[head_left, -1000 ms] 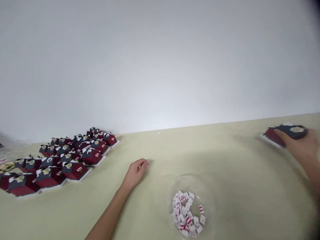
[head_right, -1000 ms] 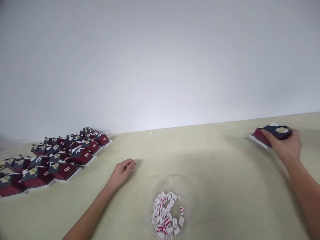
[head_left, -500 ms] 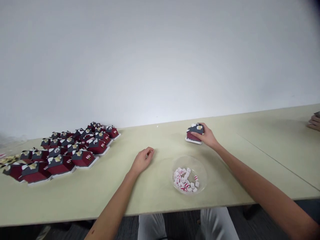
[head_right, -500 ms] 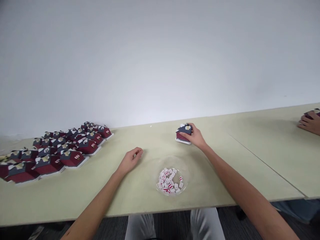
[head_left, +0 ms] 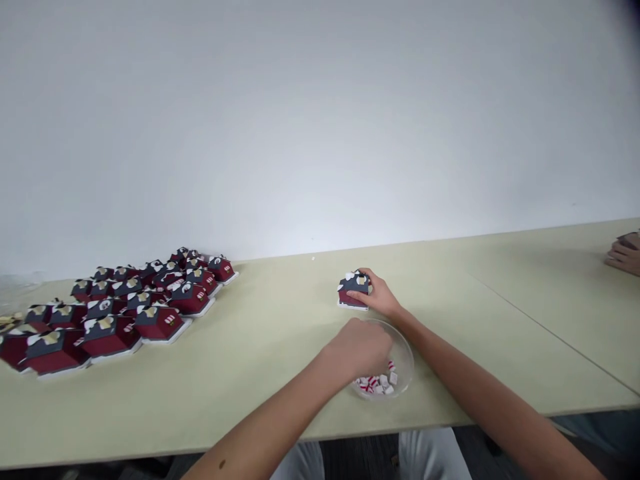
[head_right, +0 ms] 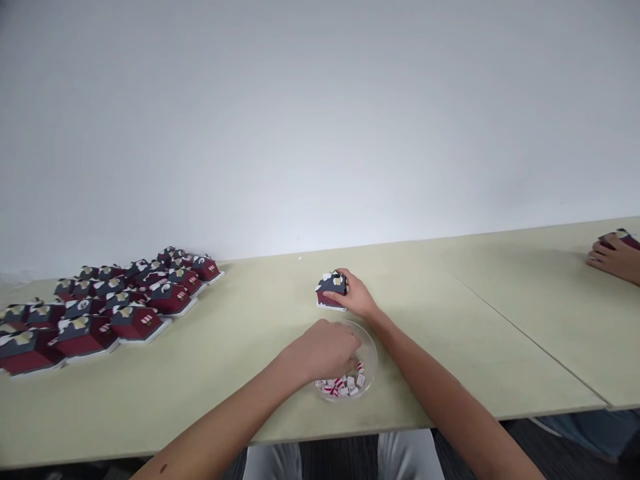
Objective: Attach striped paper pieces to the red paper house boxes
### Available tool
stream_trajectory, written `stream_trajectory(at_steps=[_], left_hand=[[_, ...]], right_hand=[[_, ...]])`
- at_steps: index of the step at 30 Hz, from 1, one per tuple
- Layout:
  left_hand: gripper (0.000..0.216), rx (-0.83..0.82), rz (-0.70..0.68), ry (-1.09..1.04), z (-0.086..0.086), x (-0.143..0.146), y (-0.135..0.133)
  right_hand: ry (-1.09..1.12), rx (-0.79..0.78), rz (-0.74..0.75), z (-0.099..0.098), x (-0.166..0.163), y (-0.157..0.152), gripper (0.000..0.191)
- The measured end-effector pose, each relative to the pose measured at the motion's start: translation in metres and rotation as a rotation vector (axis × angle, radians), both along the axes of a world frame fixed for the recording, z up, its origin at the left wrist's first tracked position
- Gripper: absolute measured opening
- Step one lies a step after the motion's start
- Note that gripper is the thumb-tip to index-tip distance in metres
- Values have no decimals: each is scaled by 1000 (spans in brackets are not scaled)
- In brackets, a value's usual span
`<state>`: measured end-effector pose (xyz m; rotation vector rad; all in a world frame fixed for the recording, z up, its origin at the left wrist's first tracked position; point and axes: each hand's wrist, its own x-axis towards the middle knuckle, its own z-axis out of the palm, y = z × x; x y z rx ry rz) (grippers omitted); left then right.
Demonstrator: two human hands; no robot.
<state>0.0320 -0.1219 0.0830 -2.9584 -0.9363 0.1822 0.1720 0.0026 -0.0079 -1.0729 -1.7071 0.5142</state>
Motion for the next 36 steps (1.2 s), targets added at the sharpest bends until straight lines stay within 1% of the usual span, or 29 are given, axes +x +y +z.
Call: stream_trajectory(at_steps=[3, 5, 7, 10, 12, 17, 21, 25, 31, 36], left_hand=[[15, -14, -59, 17, -14, 16, 10], [13, -27, -93, -10, -21, 19, 17], [11, -48, -90, -25, -24, 19, 22], [14, -64, -94, -27, -24, 15, 23], [17, -54, -130, -36, -25, 13, 24], [11, -40, -199, -6, -29, 8, 29], [13, -29, -201, 34, -28, 4, 28], [13, 35, -190, 21, -26, 1, 22], [9, 51, -173, -23, -27, -3, 22], [13, 54, -195, -23, -23, -6, 22]], right_hand=[[-15, -35, -22, -1, 3, -2, 66], [-18, -49, -31, -1, 4, -2, 67], [-13, -47, -22, -2, 5, 0, 67], [-8, -49, -19, -3, 4, 3, 67], [-9, -57, -26, -4, 4, 5, 68], [-20, -67, -25, -4, 4, 7, 69], [-11, -86, -7, -3, 4, 7, 69], [-26, -90, 2, -4, 6, 6, 69], [-105, -45, 92, -1, 15, 1, 69], [-103, -29, 168, 2, 19, -1, 65]])
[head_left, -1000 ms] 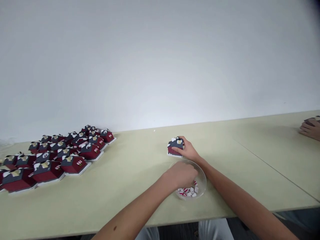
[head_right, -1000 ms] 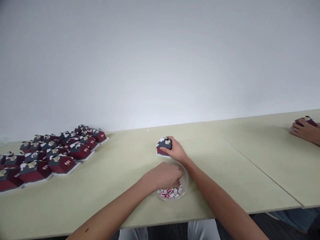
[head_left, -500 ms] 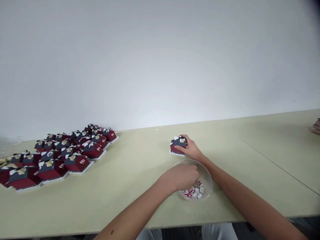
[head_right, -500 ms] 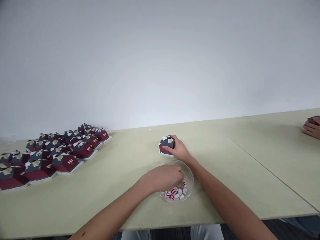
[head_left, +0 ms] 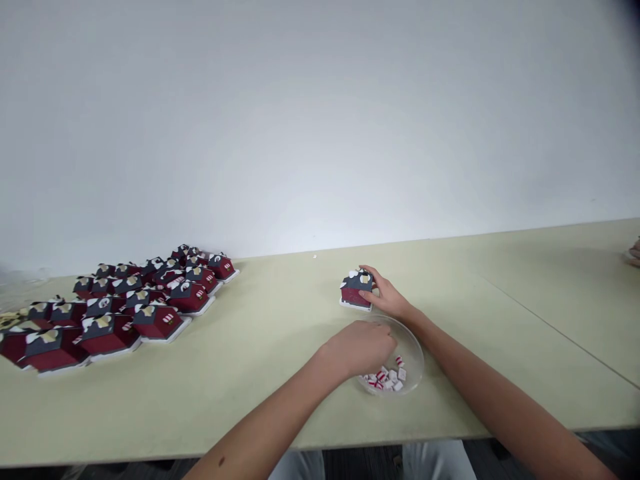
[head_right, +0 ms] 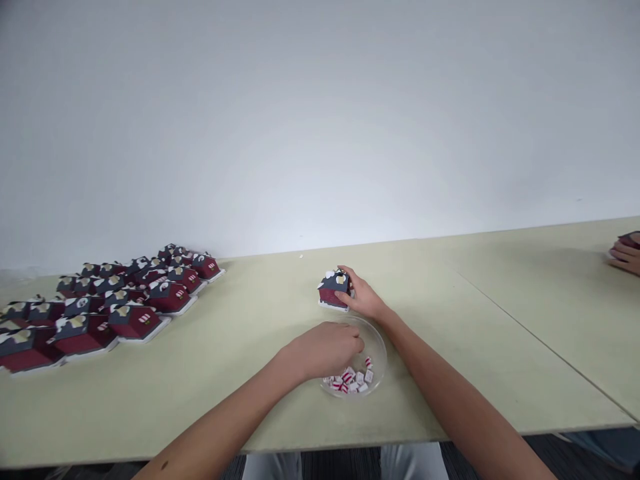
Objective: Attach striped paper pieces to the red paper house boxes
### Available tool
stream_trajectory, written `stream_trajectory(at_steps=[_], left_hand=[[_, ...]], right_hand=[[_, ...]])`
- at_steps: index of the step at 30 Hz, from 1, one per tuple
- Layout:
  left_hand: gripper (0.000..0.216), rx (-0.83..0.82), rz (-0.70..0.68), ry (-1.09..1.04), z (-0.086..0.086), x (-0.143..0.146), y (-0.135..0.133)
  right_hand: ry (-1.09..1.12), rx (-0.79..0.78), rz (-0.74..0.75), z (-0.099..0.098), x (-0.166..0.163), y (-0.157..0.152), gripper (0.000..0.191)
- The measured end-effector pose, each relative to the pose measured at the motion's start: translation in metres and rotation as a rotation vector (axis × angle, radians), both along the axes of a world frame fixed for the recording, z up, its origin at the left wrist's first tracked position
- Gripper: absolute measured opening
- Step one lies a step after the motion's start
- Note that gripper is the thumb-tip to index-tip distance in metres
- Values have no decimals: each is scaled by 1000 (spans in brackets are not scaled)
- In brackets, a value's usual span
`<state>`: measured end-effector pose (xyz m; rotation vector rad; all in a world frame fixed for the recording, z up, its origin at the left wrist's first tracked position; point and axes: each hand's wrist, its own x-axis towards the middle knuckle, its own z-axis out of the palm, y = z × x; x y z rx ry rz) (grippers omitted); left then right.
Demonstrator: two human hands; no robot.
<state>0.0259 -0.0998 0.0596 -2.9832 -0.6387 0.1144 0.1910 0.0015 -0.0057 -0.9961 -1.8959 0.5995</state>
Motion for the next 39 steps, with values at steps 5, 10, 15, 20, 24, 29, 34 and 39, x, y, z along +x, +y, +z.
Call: stream_trajectory(at_steps=[5, 10, 15, 20, 24, 29, 34, 39], left_hand=[[18, -104, -12, -70, 14, -2, -2], [21, -502, 35, -360, 36, -10, 4], [21, -737, 94, -887, 37, -27, 40], [29, -669, 337, -1338, 4, -50, 89], [33, -644, 602, -1508, -29, -67, 110], [38, -775, 699, -1586, -50, -68, 115], [38, -975, 677, -1665, -49, -53, 106], [39, -1089, 662, -1786, -48, -46, 96]], right_hand=[[-11, 28, -32, -2, -2, 3, 62], [-3, -7, -93, -2, -6, 2, 65], [-48, 44, -135, 0, -10, 0, 64], [-67, 125, -220, -4, -17, 3, 66], [-100, 129, -262, -7, -18, 4, 71], [-110, 123, -276, -4, -18, 0, 70], [-135, 113, -253, 3, -18, -6, 75], [-157, 208, -198, 4, -16, -7, 74]])
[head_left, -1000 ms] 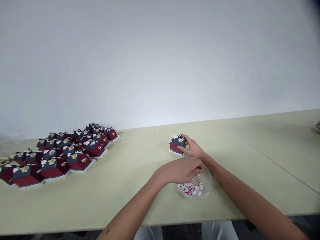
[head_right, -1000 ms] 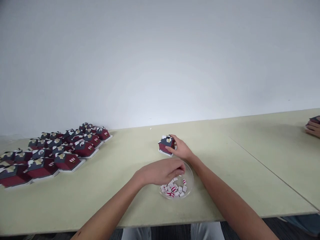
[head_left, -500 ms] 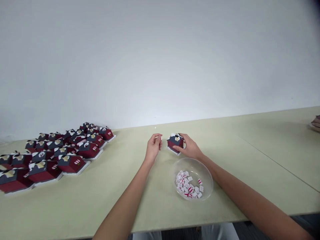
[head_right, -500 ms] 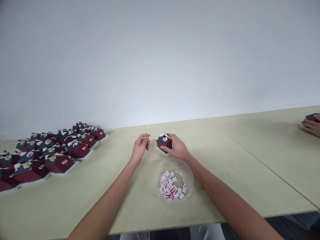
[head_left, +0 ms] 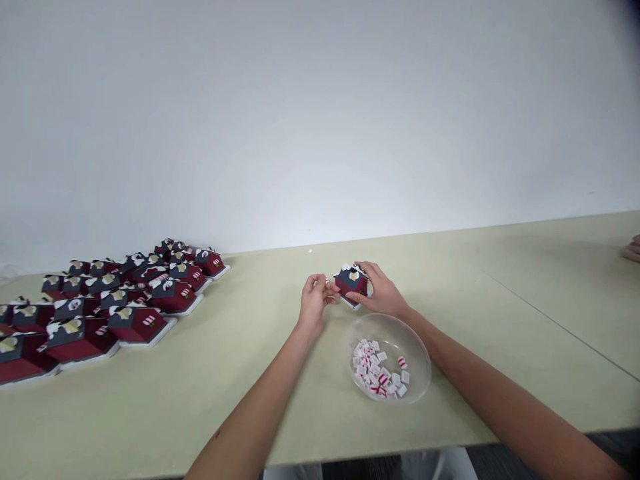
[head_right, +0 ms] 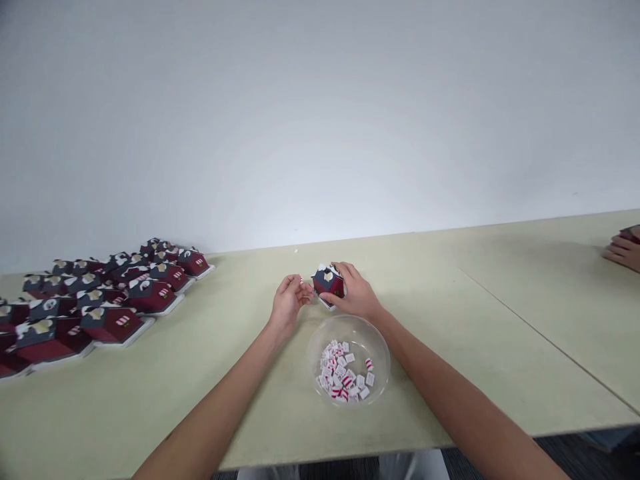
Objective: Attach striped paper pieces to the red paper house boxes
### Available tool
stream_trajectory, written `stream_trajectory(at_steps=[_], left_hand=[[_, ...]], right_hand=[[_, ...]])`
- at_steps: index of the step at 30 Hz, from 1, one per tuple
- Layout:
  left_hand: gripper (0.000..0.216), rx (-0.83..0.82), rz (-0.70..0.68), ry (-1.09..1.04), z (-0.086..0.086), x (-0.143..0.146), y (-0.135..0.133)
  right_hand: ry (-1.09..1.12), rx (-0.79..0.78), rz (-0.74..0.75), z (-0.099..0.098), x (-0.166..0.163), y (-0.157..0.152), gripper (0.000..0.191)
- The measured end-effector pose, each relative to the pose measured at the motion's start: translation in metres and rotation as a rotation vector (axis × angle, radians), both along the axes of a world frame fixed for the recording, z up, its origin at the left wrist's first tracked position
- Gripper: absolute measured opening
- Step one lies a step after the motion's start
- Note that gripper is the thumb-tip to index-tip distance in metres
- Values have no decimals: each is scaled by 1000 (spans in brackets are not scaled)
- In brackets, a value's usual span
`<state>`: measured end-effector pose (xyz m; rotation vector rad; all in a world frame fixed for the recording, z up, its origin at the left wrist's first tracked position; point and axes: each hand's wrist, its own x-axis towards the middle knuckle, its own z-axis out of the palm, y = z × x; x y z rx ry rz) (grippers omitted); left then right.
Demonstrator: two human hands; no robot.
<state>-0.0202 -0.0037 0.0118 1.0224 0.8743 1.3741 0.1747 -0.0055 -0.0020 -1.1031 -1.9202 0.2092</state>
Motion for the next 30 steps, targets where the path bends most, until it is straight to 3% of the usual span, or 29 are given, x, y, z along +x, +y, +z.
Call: stream_trajectory(at_steps=[6, 12, 17, 23, 26, 30], left_hand=[[33, -15, 13, -75, -1, 0, -2], [36, -60, -63, -58, -5, 6, -4], [35, -61, -56, -58, -5, 8, -5], [36, -43, -32, -55, -4, 4, -2], [37, -43, -18, -45, -6, 4, -2], [35, -58, 5, -26, -7, 6, -3]], right_hand=[[-43, -9, 103, -5, 6, 2, 82], [-71, 34, 170, -5, 4, -1, 77], [-85, 68, 120, -5, 0, 0, 77], [-127, 223, -17, -1, 0, 2, 60], [-130, 219, -88, 0, 0, 1, 58], [-134, 217, -73, 0, -1, 2, 63]])
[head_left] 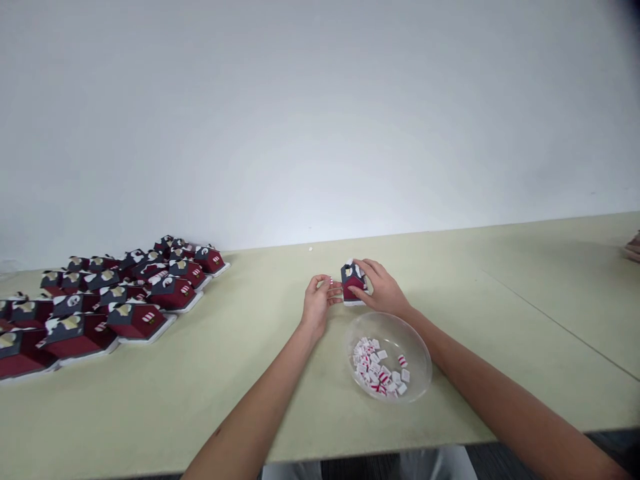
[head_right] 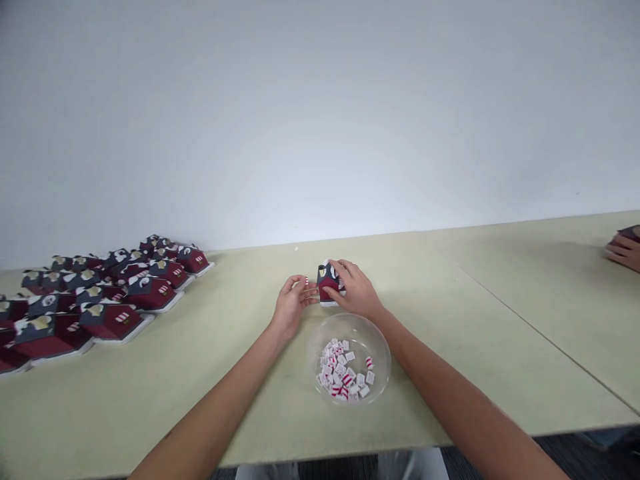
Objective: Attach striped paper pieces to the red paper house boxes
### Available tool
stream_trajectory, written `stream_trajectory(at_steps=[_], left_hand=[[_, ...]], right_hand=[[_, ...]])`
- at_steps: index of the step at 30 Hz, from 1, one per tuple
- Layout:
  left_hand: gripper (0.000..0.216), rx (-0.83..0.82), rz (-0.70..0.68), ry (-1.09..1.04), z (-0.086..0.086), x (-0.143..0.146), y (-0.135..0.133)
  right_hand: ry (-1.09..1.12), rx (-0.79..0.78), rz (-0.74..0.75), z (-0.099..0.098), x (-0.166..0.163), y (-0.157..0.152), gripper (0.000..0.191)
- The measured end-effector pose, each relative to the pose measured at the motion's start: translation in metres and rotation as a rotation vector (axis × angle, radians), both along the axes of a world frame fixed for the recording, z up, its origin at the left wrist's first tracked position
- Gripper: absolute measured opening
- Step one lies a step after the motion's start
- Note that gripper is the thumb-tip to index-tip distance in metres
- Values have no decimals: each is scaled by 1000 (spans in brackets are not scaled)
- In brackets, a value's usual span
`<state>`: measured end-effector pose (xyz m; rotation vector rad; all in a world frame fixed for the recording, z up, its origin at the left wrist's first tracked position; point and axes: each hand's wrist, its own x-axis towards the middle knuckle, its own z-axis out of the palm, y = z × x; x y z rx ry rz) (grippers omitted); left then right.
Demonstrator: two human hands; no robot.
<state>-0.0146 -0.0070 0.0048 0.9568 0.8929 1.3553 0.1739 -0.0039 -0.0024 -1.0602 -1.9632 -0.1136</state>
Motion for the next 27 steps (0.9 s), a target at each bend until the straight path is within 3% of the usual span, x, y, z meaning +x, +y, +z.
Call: stream_trajectory(at_steps=[7, 13, 18, 24, 27], left_hand=[[38, 89, -38, 10, 3, 1, -1], [38, 67, -60, 3, 7, -2, -1], [37, 81, -70, 4, 8, 0, -2], [33, 40, 52, 86, 4, -4, 3], [28, 27, 19, 72, 3, -4, 3]], right_hand=[[20, -16, 121, 2, -5, -5, 64], [49, 17, 243, 5, 7, -2, 44], [53, 34, 223, 7, 10, 1, 40], [34, -6, 235, 10, 8, -2, 42], [27, -20, 258, 13, 9, -2, 40]])
